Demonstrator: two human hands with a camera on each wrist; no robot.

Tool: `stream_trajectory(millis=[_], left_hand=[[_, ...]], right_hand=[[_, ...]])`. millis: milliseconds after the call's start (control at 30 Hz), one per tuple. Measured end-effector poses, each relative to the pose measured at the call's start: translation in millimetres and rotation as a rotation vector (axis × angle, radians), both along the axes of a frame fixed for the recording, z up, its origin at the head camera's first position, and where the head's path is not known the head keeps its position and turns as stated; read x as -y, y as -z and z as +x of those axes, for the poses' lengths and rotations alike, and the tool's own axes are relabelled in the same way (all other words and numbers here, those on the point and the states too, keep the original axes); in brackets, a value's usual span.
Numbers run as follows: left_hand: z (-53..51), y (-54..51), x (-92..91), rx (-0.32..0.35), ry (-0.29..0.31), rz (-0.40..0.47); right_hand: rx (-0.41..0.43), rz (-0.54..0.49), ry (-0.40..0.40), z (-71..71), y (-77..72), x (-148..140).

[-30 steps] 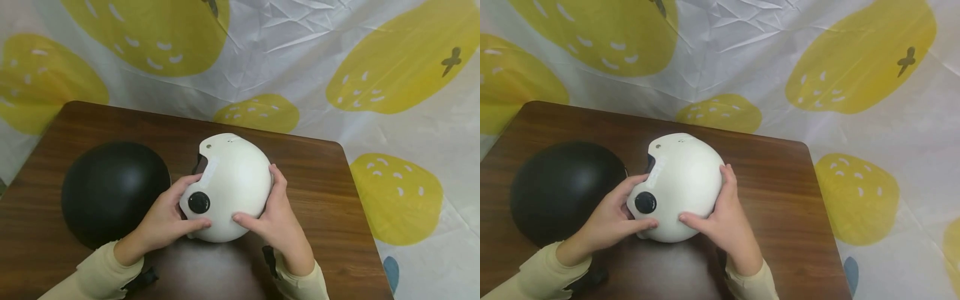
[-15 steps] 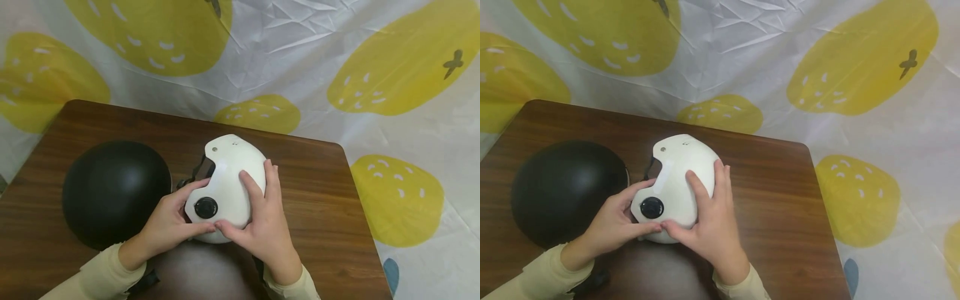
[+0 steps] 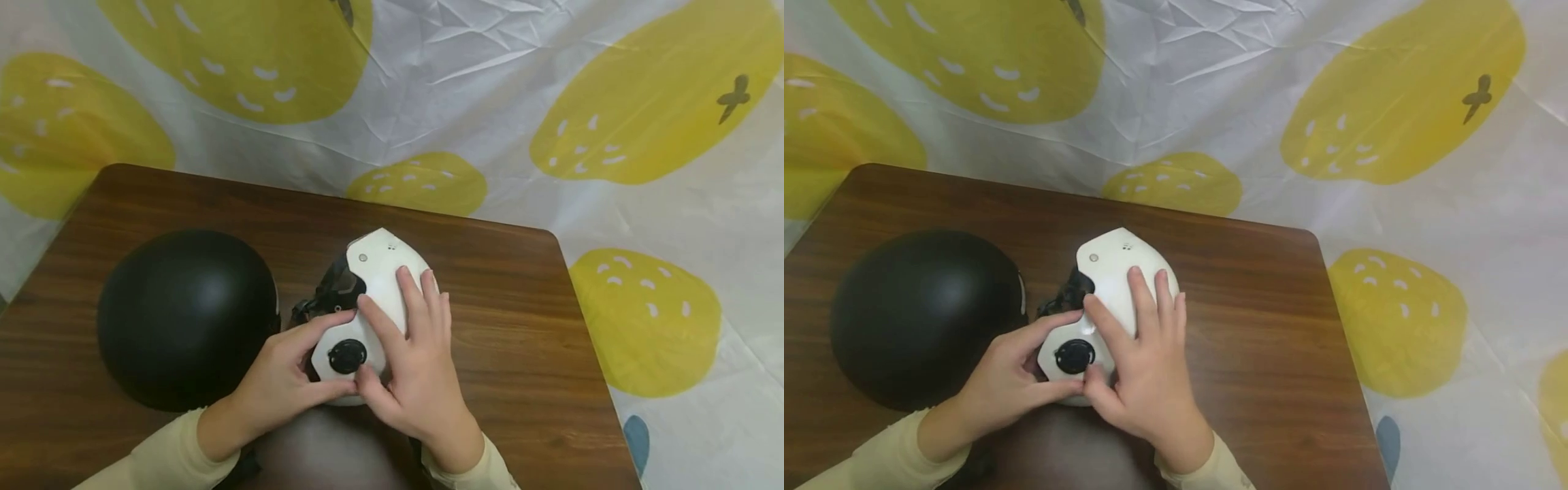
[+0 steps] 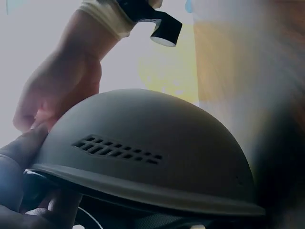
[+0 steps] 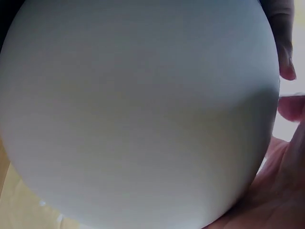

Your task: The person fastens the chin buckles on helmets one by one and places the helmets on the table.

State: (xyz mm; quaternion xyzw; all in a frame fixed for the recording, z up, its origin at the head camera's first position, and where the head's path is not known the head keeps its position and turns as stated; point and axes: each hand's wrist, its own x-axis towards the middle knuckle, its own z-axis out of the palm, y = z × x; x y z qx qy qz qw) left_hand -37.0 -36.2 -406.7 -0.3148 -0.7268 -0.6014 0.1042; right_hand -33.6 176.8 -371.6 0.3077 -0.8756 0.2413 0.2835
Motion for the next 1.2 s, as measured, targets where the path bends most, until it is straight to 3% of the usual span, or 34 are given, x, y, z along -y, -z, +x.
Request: stream_trajectory(millis=[233,633,733,900,1033,1200], left_hand=[[9.6,4.8,-8.2,-0.09,0.018,-0.032],[10.1,8.3,-15.3,-0.271,-0.061,-0.093],[9.0,7.6,-16.4,-0.255,-0.05,-0.081],[8.0,5.8,-17.8,-0.185,0.015,-0.064],[5.4,4.3,-16.1,-0.174,0.062,-0.037],[-9.2,-3.9,3.8,-0.191,0.089,-0.09]], right_hand=[[0.01,0.031,-0.028,3.1,-2.2,2.2],[0.033,-0.004,0.059,5.3,-2.0,1.9],[0.058,-0.015,0.086,4.7,-1.5,-0.6],[0.119,-0.066,0.111,3.9,-0.5,-6.0],[0.136,-0.103,0.117,5.0,-0.6,-8.2],[0.144,-0.106,0.137,5.3,-3.8,-11.6]])
